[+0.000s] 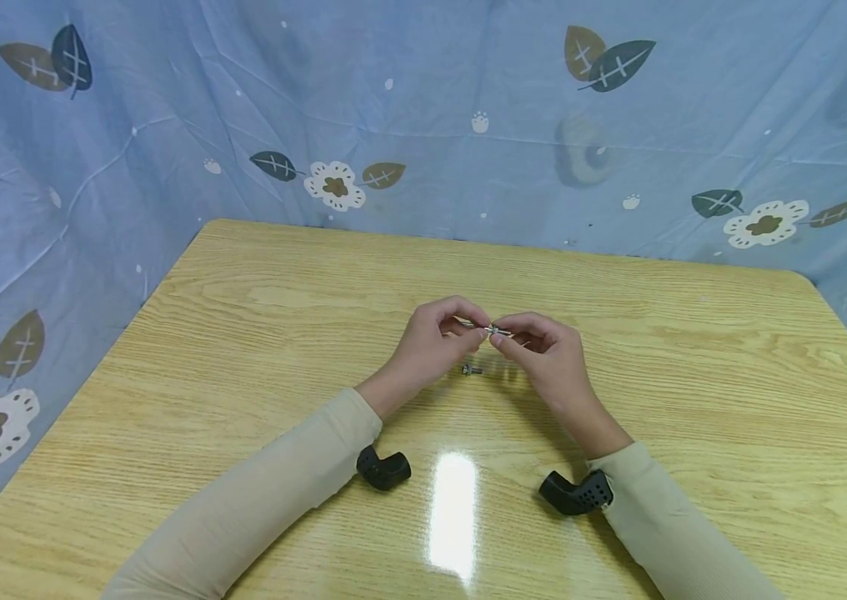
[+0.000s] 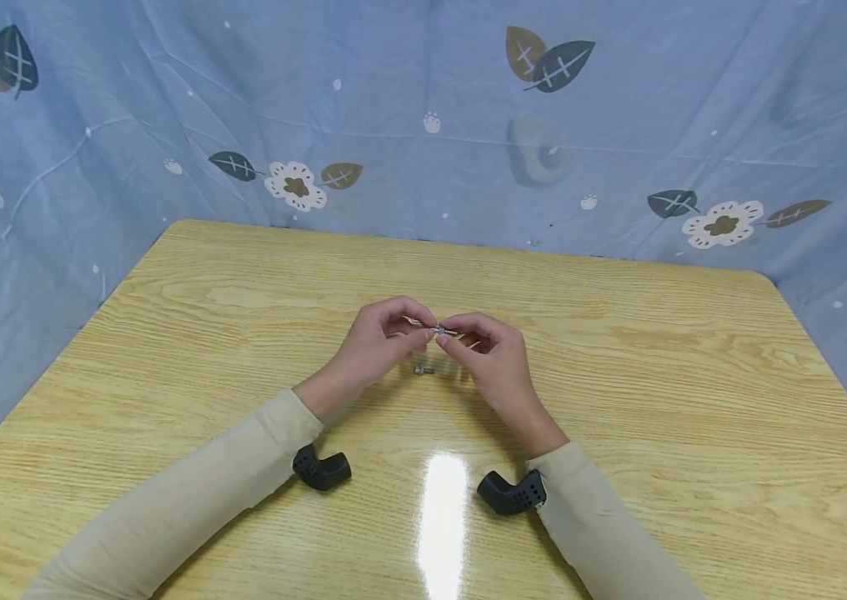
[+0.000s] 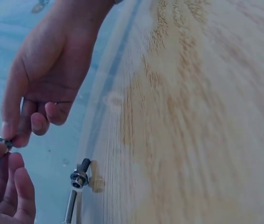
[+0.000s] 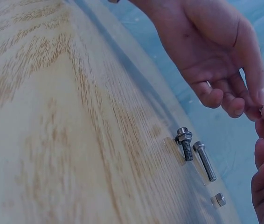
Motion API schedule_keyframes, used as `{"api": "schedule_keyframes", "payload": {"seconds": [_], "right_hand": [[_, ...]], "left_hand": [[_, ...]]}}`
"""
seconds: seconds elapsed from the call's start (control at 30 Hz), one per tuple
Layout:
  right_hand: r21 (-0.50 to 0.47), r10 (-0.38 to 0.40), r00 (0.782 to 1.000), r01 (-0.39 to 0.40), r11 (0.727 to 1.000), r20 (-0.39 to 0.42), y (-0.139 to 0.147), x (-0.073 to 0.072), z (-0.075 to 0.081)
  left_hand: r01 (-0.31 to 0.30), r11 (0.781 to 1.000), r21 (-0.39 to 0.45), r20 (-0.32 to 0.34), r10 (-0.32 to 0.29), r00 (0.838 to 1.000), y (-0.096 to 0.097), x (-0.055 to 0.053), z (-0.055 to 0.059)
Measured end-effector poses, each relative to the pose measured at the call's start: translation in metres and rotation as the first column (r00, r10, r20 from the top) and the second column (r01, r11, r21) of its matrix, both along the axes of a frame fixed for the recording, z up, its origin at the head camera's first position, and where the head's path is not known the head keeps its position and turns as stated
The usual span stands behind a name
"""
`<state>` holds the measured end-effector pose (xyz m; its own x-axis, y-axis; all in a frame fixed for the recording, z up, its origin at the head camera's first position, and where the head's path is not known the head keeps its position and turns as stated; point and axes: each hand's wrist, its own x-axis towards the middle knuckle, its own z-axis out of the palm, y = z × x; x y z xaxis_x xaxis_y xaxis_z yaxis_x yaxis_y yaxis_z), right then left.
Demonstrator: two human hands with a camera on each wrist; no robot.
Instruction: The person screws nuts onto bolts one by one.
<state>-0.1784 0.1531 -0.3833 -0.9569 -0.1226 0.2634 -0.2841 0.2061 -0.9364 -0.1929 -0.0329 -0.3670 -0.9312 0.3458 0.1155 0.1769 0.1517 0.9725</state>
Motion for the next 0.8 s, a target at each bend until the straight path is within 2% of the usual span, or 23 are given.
{"api": "schedule_keyframes", "payload": {"seconds": [0.13, 0.43, 0.8], "right_hand": [[-0.003, 0.006, 1.000, -0.006, 1.000, -0.001, 0.0003, 0.0003, -0.0004], [0.012, -0.007, 1.000, 0.007, 1.000, -0.013, 0.0004, 0.0005, -0.0009], [0.004, -0.001, 1.000, 0.001, 1.000, -0.017, 0.0000, 0.0011, -0.0020]], "left_hand": [[0.007, 1.000, 0.002, -0.012, -0.007, 1.000, -0.0004, 0.0005, -0.0003], [-0.009, 1.000, -0.007, 0.033, 0.009, 0.999, 0.0006, 0.0003, -0.0002], [0.001, 1.000, 0.010, 0.017, -0.001, 1.000, -0.0003, 0.0020, 0.0008]]}}
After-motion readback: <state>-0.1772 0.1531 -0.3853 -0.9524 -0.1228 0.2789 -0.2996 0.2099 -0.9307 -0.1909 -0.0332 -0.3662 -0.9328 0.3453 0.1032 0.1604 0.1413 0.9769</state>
